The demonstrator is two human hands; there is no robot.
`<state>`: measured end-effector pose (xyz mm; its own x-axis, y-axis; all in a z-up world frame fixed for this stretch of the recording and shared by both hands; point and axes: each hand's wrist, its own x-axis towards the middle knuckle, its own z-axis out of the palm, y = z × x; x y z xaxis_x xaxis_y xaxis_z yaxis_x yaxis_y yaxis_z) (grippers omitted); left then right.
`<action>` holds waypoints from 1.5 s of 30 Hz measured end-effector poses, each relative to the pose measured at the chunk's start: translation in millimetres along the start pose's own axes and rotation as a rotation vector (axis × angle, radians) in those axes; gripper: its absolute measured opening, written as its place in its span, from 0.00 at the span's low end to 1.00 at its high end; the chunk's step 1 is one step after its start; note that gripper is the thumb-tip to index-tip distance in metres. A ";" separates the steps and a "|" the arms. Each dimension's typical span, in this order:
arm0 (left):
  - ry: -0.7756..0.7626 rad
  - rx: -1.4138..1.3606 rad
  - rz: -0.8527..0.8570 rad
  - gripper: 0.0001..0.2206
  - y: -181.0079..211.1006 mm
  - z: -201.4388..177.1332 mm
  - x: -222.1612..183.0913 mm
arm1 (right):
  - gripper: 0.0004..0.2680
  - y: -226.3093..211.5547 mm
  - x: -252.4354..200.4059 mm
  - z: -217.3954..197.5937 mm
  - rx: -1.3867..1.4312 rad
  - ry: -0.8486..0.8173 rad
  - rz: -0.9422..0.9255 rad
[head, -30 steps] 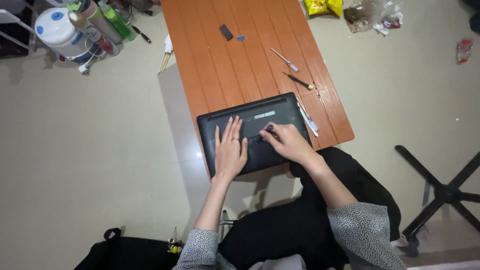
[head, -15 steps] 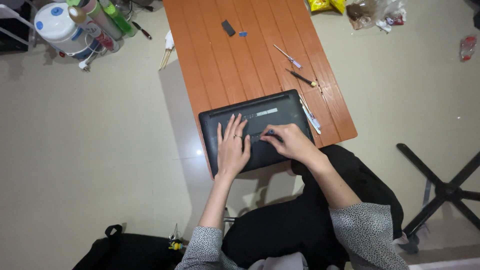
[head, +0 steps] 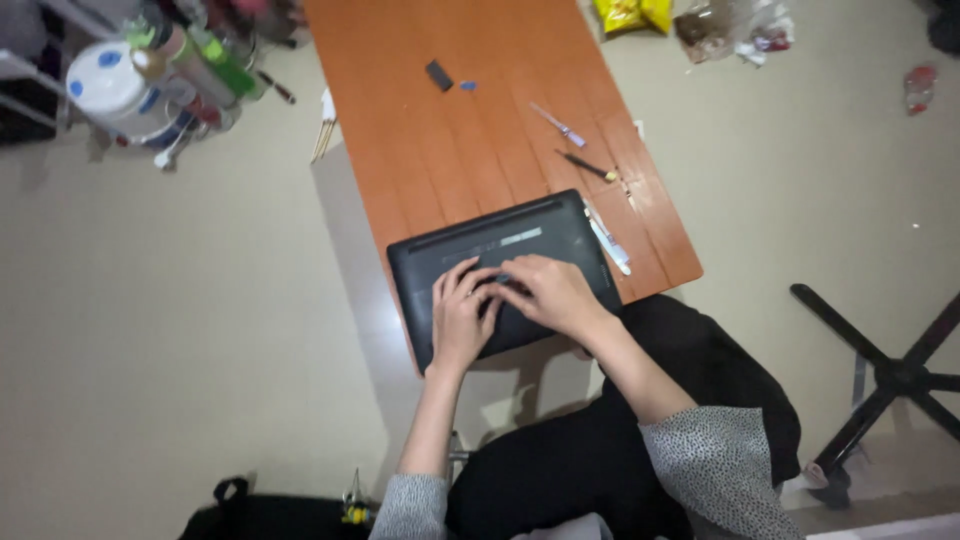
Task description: Using a screwdriver to tighten and secure the bottom panel of a laptop computer.
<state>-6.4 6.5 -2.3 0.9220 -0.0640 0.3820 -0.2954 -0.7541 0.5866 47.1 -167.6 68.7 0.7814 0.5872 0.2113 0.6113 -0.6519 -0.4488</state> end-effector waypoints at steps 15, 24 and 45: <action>-0.012 0.063 -0.086 0.04 11.1 7.9 -4.9 | 0.07 14.6 2.4 5.5 0.235 -0.070 -0.072; -0.004 -0.022 -0.188 0.23 15.7 6.7 -5.8 | 0.06 18.5 1.3 6.4 0.149 -0.039 -0.105; -0.015 0.047 -0.141 0.03 14.5 7.3 -6.0 | 0.03 27.1 -8.6 19.6 0.507 -0.034 -0.066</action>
<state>-14.3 -8.8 -1.4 0.9572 0.0352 0.2874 -0.1510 -0.7863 0.5991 54.6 -181.0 37.7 0.7336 0.6398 0.2290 0.5145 -0.3027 -0.8023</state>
